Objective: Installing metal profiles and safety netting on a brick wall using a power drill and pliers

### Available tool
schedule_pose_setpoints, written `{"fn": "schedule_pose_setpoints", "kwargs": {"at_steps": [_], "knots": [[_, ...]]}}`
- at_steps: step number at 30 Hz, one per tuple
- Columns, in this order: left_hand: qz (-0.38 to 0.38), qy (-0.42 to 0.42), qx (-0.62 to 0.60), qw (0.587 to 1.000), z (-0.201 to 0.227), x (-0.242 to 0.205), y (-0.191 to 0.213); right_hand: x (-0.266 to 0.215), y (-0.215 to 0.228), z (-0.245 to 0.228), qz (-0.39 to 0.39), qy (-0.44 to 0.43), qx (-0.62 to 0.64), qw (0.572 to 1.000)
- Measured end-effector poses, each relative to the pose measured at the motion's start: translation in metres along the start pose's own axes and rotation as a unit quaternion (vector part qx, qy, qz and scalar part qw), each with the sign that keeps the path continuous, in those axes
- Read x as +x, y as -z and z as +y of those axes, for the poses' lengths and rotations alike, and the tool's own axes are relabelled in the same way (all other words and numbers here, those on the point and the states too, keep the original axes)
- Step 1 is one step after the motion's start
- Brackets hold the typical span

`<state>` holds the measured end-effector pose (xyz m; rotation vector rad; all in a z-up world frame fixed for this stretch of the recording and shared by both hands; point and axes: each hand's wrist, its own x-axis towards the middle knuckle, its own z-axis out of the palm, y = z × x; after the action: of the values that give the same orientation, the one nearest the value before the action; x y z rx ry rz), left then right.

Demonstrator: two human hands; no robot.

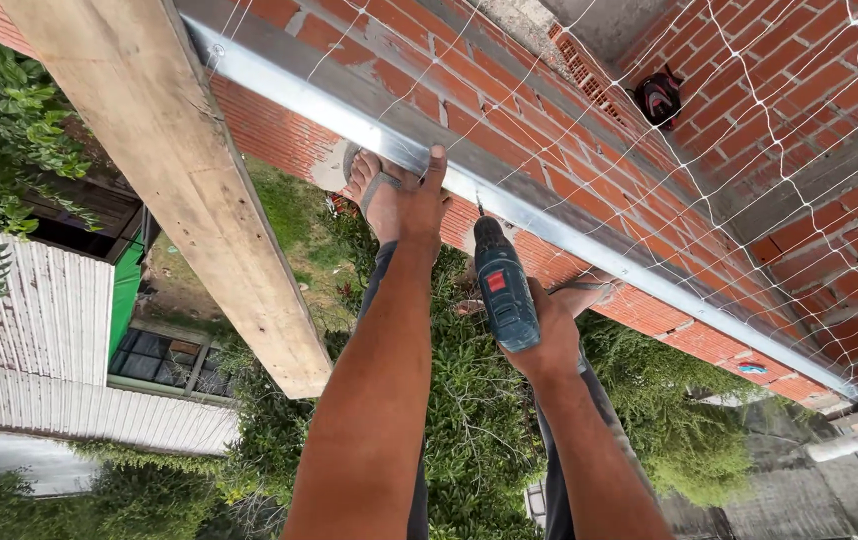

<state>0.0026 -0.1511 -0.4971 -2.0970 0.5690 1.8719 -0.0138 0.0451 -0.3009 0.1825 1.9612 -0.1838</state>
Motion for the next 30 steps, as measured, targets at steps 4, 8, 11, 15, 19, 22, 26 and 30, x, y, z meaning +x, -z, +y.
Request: {"fn": "schedule_pose_setpoints", "kwargs": {"at_steps": [4,8,11,15,19,22,26,30], "knots": [[0.026,-0.033,-0.075,0.996,-0.008,0.005,0.005,-0.008,0.000,-0.011,0.010,-0.002,0.038,0.999],[0.001,-0.067,-0.077,0.995,-0.014,0.004,0.006,-0.013,0.002,-0.020,0.010,0.012,0.032,0.999],[-0.033,-0.082,-0.075,0.993,-0.031,0.032,0.025,-0.002,-0.019,0.007,0.038,0.002,0.025,0.999],[-0.047,-0.058,-0.069,0.995,-0.027,0.026,0.029,0.000,-0.020,0.020,0.032,0.003,0.043,0.999],[-0.045,-0.066,-0.051,0.995,-0.029,0.027,0.026,0.006,-0.031,0.044,0.049,0.003,0.039,0.998],[-0.037,-0.059,-0.053,0.996,-0.028,0.032,0.025,0.007,-0.031,0.042,0.049,-0.003,0.014,0.999],[-0.039,-0.057,-0.097,0.993,-0.038,0.034,0.025,0.004,-0.028,0.036,0.051,-0.001,-0.017,0.999],[-0.046,-0.053,-0.085,0.994,-0.036,0.028,0.022,0.003,-0.028,0.037,0.050,-0.002,-0.020,0.999]]}}
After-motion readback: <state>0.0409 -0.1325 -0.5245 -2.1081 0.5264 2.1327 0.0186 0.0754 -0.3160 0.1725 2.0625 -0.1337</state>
